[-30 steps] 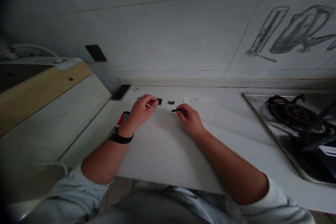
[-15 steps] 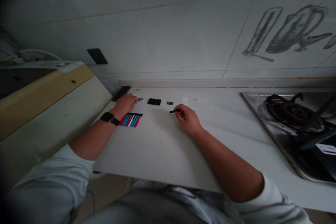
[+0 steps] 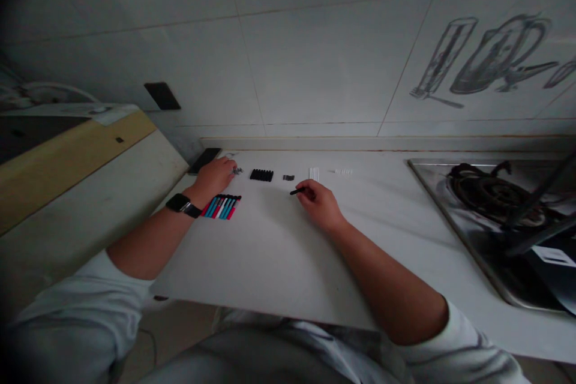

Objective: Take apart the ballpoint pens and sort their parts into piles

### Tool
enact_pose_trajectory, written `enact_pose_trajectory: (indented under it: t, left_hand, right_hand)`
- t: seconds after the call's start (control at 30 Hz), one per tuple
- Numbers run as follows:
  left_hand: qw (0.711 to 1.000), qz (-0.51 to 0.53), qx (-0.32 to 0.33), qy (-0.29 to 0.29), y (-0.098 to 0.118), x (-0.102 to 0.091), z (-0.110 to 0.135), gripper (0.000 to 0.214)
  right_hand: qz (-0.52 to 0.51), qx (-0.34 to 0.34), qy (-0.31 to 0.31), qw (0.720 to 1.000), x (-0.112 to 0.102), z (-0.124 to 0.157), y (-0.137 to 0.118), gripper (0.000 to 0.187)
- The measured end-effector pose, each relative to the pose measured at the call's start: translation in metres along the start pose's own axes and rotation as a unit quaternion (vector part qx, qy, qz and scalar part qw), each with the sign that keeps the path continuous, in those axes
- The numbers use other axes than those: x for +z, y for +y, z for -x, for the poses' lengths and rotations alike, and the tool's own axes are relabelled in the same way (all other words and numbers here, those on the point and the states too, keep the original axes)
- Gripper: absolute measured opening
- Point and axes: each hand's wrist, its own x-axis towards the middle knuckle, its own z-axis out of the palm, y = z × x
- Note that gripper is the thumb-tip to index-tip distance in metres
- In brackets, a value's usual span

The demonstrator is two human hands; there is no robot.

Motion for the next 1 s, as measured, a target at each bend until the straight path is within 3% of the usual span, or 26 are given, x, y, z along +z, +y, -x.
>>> enact_pose_trajectory:
  t: [0.07,0.17,0.27,0.33,0.53,0.9,1.0]
  left_hand:
    - [0.994,0.088,0.058,0.02,0.025,-0.012,0.004,0.025]
    - [0.953,0.214,0.214,0.017,0.073,-0.029,0.014,0.041]
    - [0.917,0.249,0.311,0.035,0.112,-0.04,0.022,0.06]
    - [0.908,0.246,0.335,0.051,0.126,-0.042,0.023,0.066]
    - [0.907,0.231,0.345,0.065,0.131,-0.04,0.017,0.048]
    - [0.906,0.218,0.357,0.069,0.132,-0.036,0.017,0.038]
    - [0.908,0.218,0.352,0.07,0.127,-0.037,0.011,0.034]
  right_hand:
    - [-0.042,0.018,-0.003,0.999,0.001,-0.001,-0.001,0.029]
    - [-0.108,0.031,-0.019,0.994,0.002,-0.002,-0.004,0.03]
    - [-0.164,0.035,-0.045,0.985,0.002,-0.003,-0.006,0.031]
    - [-0.179,0.031,-0.04,0.983,0.002,-0.003,-0.007,0.036]
    - [-0.177,0.028,-0.051,0.983,0.004,-0.001,-0.005,0.055]
    - [-0.202,0.014,-0.083,0.976,0.008,-0.001,0.003,0.064]
    - [-0.205,0.006,-0.067,0.976,0.011,0.001,0.003,0.063]
